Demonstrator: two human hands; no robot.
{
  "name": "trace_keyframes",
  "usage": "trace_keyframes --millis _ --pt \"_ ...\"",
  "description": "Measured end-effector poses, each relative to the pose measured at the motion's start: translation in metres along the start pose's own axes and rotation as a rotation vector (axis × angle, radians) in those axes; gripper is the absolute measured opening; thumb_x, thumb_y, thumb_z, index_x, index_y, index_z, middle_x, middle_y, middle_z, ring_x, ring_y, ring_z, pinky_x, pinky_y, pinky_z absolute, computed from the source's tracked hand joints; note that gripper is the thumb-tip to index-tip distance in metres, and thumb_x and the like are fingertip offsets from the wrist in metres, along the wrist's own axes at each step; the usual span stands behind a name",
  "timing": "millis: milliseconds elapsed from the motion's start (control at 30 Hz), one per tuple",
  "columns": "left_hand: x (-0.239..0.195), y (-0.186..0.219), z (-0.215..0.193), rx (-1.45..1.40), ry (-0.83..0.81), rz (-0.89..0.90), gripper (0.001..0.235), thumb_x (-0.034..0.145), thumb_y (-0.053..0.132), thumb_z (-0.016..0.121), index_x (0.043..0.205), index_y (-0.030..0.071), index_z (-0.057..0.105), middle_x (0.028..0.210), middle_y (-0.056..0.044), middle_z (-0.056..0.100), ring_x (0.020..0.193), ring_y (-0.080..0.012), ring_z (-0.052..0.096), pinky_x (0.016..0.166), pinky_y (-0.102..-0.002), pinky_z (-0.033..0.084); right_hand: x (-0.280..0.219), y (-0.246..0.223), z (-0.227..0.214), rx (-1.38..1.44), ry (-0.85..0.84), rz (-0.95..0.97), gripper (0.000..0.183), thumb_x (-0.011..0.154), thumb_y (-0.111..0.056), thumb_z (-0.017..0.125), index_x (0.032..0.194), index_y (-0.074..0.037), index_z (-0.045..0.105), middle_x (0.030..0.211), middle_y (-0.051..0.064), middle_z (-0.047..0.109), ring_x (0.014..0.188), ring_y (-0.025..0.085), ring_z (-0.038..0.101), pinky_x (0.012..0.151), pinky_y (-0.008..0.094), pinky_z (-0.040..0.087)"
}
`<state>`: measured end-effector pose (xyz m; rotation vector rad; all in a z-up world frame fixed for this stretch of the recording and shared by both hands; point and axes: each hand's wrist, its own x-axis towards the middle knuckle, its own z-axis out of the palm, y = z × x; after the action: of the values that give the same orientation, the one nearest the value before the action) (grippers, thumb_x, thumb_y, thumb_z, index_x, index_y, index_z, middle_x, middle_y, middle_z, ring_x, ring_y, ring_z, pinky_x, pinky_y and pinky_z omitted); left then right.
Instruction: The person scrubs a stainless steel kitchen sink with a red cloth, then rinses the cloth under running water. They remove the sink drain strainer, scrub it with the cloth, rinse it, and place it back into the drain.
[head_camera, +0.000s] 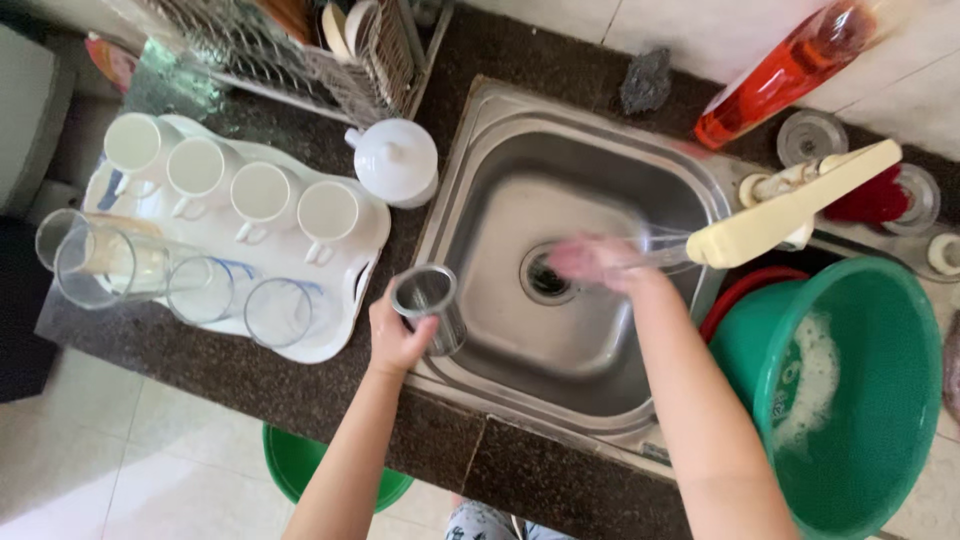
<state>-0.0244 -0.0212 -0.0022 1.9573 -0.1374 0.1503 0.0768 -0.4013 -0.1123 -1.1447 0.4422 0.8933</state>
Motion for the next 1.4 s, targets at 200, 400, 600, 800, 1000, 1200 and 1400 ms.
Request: trace_keyframes --millis 200,400,600,800,1000,1200,1400 --pt "-0.005 -0.011 0.002 -0.006 0.129 0.034 0.056 0.091 0.05 0.066 0.116 0.0 0.066 0.1 -0.014 0.073 0.09 -0.0281 0.072 0.083 -0.037 0.055 -0.035 -0.048 0.04 -0.028 -0.284 -0.011 0.053 0.106 -0.032 0.045 0.137 0.011 0.055 0.138 0.03 0.061 0.131 0.038 0.06 0.113 0.047 0.049" --pt "-0.004 -0.007 0.002 0.038 0.114 0.046 0.047 0.09 0.04 0.067 0.114 0.0 0.067 0.1 -0.014 0.073 0.091 -0.0286 0.073 0.083 -0.037 0.056 -0.063 -0.069 0.057 -0.177 -0.09 0.184 0.056 0.106 -0.034 0.043 0.131 0.013 0.056 0.134 0.032 0.064 0.127 0.039 0.064 0.108 0.048 0.051" --pt "-0.004 0.0 0.004 0.007 0.116 0.036 0.047 0.088 0.039 0.068 0.114 0.0 0.067 0.098 -0.014 0.074 0.09 -0.0271 0.075 0.084 -0.036 0.057 -0.058 -0.063 0.043 -0.288 -0.21 0.196 0.053 0.105 -0.035 0.044 0.122 0.012 0.064 0.125 0.029 0.07 0.118 0.037 0.069 0.102 0.045 0.056" --pt "0.0 0.007 0.004 0.001 0.094 0.042 0.054 0.088 0.047 0.071 0.116 0.0 0.066 0.099 -0.013 0.075 0.092 -0.0258 0.076 0.085 -0.035 0.058 -0.014 -0.019 0.009 0.668 0.211 -0.25 0.03 0.111 -0.026 0.065 0.091 -0.004 0.07 0.087 0.011 0.075 0.076 0.021 0.075 0.07 0.035 0.063" --pt "-0.002 0.007 0.003 -0.016 0.086 0.031 0.058 0.087 0.051 0.07 0.117 0.0 0.065 0.099 -0.013 0.076 0.094 -0.0259 0.077 0.085 -0.035 0.058 -0.073 0.064 0.053 0.256 0.262 -0.189 0.041 0.098 -0.038 0.054 0.082 -0.004 0.071 0.077 0.011 0.075 0.068 0.022 0.075 0.063 0.037 0.064" --pt "-0.007 0.001 0.009 -0.05 0.159 0.014 0.06 0.088 0.052 0.07 0.116 0.0 0.064 0.099 -0.013 0.075 0.092 -0.0264 0.075 0.085 -0.036 0.057 -0.094 0.112 0.148 -1.052 -0.309 0.324 0.076 0.097 -0.062 0.009 0.163 -0.025 0.007 0.173 -0.001 -0.001 0.159 0.018 0.001 0.127 0.043 0.005" --pt "-0.007 -0.003 0.009 -0.007 0.233 0.045 0.059 0.093 0.054 0.067 0.118 0.0 0.065 0.101 -0.013 0.073 0.094 -0.026 0.073 0.086 -0.036 0.056 0.02 0.134 0.207 -0.621 -0.319 0.107 0.079 0.103 -0.062 0.017 0.164 -0.012 0.014 0.171 0.009 0.017 0.158 0.024 0.015 0.128 0.041 0.018"
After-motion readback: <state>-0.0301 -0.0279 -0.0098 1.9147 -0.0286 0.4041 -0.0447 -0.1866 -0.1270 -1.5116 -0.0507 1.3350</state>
